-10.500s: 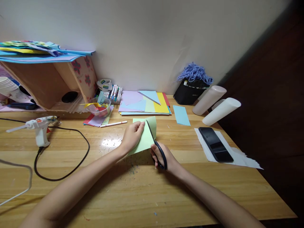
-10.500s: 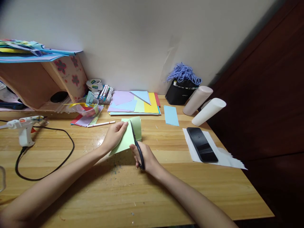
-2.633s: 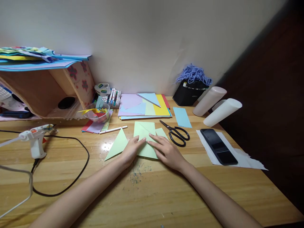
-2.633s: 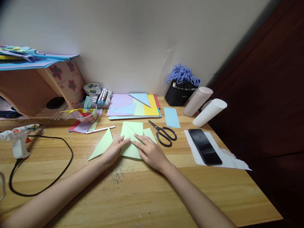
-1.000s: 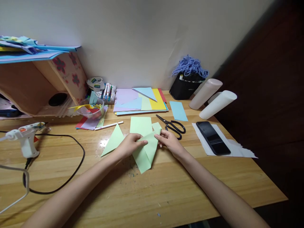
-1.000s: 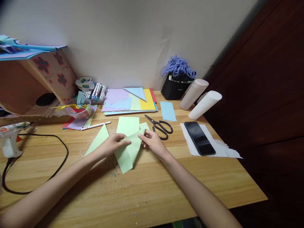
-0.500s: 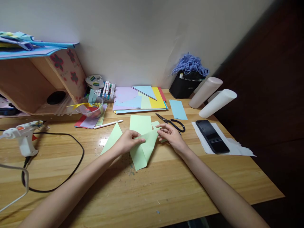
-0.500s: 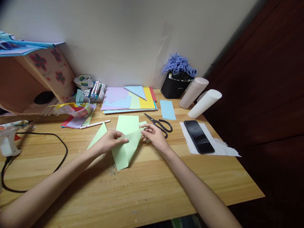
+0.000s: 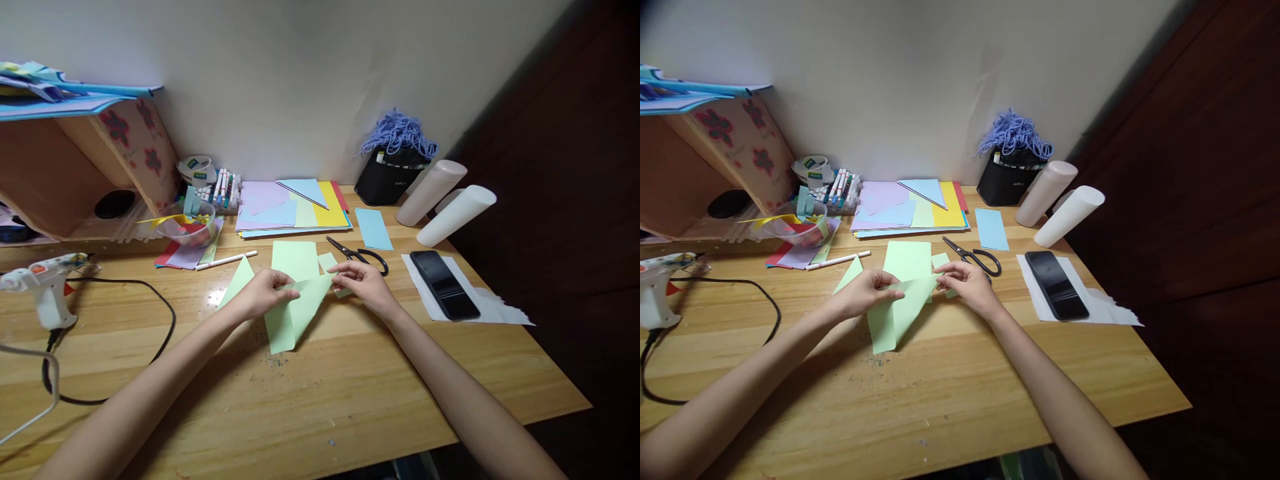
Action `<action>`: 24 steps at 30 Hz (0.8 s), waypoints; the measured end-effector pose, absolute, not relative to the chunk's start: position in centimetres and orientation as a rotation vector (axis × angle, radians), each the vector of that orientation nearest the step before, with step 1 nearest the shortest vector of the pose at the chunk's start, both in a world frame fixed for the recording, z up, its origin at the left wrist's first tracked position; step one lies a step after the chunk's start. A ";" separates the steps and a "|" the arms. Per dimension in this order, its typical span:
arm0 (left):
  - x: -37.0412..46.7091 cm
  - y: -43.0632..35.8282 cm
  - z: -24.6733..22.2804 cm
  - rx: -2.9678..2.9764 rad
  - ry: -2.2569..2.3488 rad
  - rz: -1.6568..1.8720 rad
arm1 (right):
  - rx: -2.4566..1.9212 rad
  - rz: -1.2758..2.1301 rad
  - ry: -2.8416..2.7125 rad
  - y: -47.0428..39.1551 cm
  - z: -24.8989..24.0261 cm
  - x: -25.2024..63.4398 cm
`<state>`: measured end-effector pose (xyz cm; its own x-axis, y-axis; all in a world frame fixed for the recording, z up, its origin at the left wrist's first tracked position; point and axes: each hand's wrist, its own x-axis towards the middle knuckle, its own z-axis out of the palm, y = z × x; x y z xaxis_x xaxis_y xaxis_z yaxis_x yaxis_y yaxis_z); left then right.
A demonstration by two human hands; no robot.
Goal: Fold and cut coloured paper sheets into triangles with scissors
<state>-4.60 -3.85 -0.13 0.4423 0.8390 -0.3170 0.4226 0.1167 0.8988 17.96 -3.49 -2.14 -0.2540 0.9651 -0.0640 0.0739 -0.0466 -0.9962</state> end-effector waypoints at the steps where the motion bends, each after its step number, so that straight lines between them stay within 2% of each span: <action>1: -4.7 -3.8 -0.1 1.499 1.151 0.437 | -1.177 1.418 -1.412 -3.5 -2.1 18.0; 24: -4.9 -3.6 0.8 1.493 1.362 0.570 | -1.226 1.339 -1.378 -4.0 -1.9 17.6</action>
<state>-4.87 -3.58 0.79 0.2562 0.9283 -0.2695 0.4595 0.1284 0.8788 17.58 -3.96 -1.89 -0.1731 0.9829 -0.0628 0.0905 -0.0476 -0.9948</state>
